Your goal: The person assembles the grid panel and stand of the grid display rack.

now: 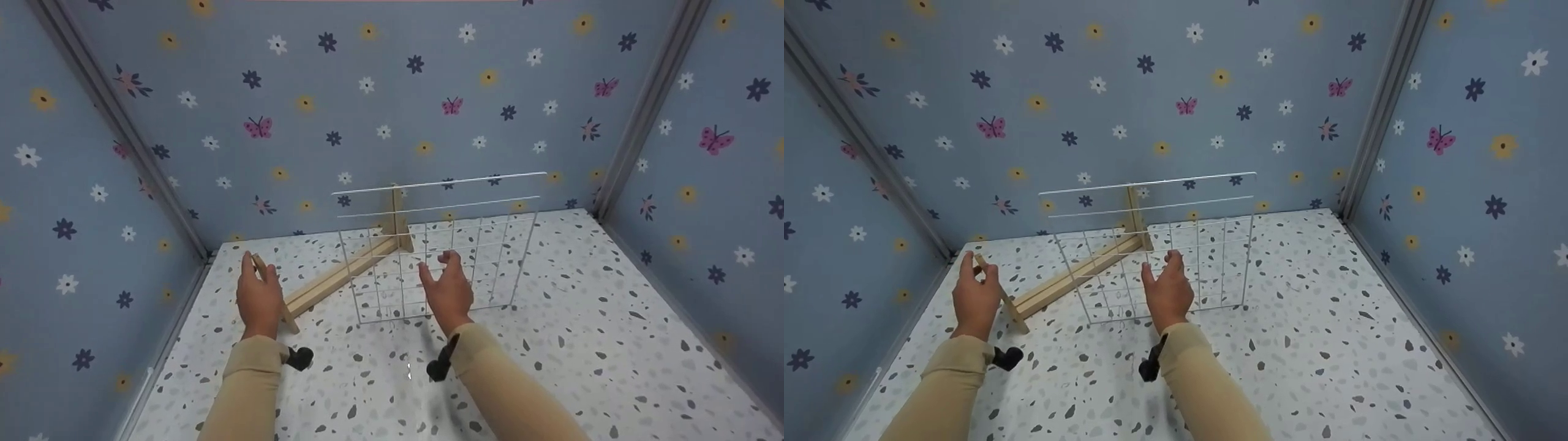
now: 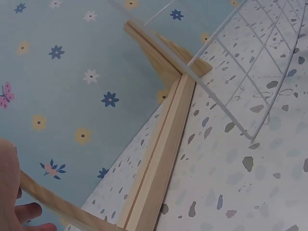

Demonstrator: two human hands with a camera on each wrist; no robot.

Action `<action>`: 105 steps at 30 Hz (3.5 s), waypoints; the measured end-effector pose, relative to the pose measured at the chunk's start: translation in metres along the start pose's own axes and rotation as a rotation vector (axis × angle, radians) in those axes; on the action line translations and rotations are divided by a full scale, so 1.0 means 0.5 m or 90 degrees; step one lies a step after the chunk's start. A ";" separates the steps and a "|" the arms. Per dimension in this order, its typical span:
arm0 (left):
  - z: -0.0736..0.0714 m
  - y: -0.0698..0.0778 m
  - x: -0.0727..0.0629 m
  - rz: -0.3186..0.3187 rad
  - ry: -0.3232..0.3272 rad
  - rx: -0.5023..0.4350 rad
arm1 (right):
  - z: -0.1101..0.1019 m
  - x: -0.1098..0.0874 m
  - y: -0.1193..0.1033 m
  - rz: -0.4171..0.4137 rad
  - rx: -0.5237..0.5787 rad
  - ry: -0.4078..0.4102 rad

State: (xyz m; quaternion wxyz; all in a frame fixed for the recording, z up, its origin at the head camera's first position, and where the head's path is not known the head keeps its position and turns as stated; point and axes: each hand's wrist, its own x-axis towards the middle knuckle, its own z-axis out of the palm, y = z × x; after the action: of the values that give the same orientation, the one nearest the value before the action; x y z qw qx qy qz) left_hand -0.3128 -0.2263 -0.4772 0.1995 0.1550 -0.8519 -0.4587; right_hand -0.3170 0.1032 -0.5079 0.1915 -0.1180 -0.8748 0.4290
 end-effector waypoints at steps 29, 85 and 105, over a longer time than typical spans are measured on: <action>0.019 -0.004 0.013 0.019 0.040 0.039 | -0.001 0.000 0.000 -0.012 -0.010 0.002; 0.103 0.041 -0.047 0.121 -0.024 0.046 | -0.010 0.002 0.005 -0.042 0.008 -0.021; 0.134 0.054 -0.063 0.160 -0.068 0.039 | -0.009 0.002 0.006 -0.055 -0.007 -0.003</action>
State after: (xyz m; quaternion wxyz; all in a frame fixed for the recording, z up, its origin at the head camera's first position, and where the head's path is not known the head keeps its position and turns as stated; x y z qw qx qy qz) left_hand -0.3200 -0.1497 -0.4941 0.2050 0.0288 -0.8876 -0.4114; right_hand -0.3159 0.1089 -0.5075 0.2072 -0.0799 -0.8818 0.4160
